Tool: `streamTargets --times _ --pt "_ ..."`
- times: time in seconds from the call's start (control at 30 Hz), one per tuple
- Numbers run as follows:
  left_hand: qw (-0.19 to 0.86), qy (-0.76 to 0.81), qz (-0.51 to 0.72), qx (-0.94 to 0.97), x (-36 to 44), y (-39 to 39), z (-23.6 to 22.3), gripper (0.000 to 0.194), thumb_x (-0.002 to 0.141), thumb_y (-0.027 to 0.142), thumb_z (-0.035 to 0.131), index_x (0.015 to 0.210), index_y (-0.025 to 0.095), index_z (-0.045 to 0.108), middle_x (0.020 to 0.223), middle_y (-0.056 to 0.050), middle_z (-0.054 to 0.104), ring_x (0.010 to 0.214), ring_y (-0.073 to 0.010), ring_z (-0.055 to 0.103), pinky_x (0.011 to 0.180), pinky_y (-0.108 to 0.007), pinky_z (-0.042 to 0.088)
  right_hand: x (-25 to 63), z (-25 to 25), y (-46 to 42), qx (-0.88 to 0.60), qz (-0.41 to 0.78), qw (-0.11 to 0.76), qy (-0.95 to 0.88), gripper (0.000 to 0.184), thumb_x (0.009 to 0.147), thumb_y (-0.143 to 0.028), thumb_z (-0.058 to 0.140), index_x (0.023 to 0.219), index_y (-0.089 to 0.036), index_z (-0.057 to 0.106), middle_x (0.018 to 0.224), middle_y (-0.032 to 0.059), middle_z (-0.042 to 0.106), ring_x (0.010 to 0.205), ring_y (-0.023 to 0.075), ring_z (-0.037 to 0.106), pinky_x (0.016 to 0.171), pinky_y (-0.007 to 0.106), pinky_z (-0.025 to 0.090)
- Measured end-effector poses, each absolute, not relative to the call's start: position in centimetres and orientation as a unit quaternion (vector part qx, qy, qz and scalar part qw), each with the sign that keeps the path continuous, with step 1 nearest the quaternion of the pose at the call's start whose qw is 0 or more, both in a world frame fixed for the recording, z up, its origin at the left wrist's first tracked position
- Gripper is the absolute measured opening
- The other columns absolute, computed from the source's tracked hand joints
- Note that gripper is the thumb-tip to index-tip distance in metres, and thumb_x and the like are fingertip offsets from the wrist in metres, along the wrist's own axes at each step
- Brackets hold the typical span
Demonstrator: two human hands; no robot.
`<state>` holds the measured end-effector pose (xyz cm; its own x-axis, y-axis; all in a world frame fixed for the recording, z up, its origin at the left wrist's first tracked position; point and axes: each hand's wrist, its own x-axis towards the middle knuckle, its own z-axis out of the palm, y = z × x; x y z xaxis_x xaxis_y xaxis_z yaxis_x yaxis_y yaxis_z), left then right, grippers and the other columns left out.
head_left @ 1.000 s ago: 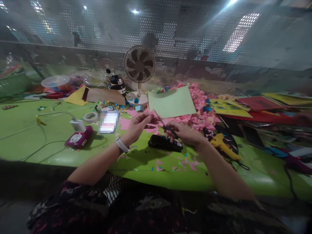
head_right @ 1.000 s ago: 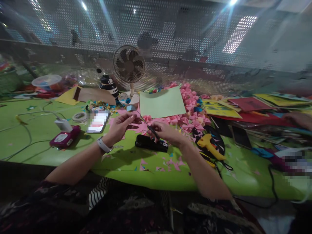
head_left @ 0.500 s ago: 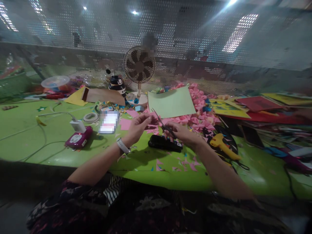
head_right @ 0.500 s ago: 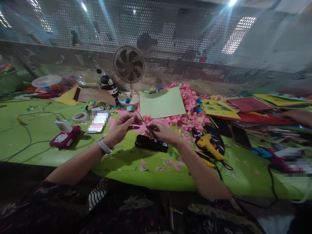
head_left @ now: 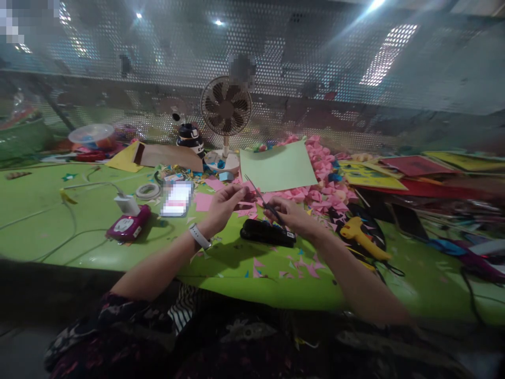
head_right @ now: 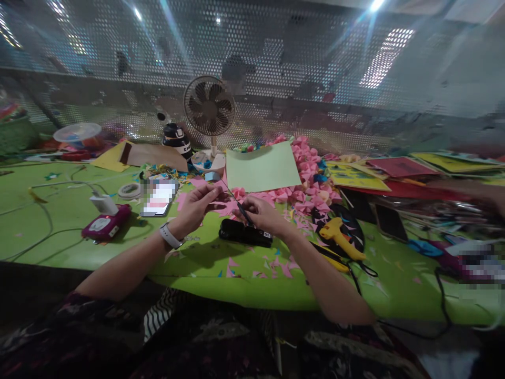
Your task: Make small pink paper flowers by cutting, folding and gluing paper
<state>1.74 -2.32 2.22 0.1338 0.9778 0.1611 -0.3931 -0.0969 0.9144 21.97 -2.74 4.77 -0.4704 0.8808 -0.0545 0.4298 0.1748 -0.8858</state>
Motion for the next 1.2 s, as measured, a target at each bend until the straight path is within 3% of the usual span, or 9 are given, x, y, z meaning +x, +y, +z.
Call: streamTargets --times 0.47,1.2 --pt "0.586 0.314 0.589 0.460 1.60 -2.19 2.21 0.039 0.068 0.049 0.082 0.082 0.016 0.064 0.079 -0.002 0.072 0.074 -0.0137 0.070 0.070 -0.027 0.059 21.57 5.08 -3.12 -0.470 0.445 0.253 -0.719 0.049 0.071 -0.063 0.073 0.077 -0.021 0.051 0.062 -0.0029 0.056 0.053 0.0111 0.048 0.050 0.025 0.033" --pt "0.582 0.320 0.573 0.481 1.33 -1.59 1.53 0.043 0.067 0.051 0.082 0.082 0.015 0.064 0.081 -0.003 0.071 0.075 -0.0157 0.071 0.066 -0.025 0.057 22.15 4.74 -2.72 -0.481 0.406 0.244 -0.738 0.045 0.075 -0.062 0.070 0.079 -0.019 0.055 0.067 -0.0006 0.057 0.059 0.0130 0.051 0.054 0.026 0.036"
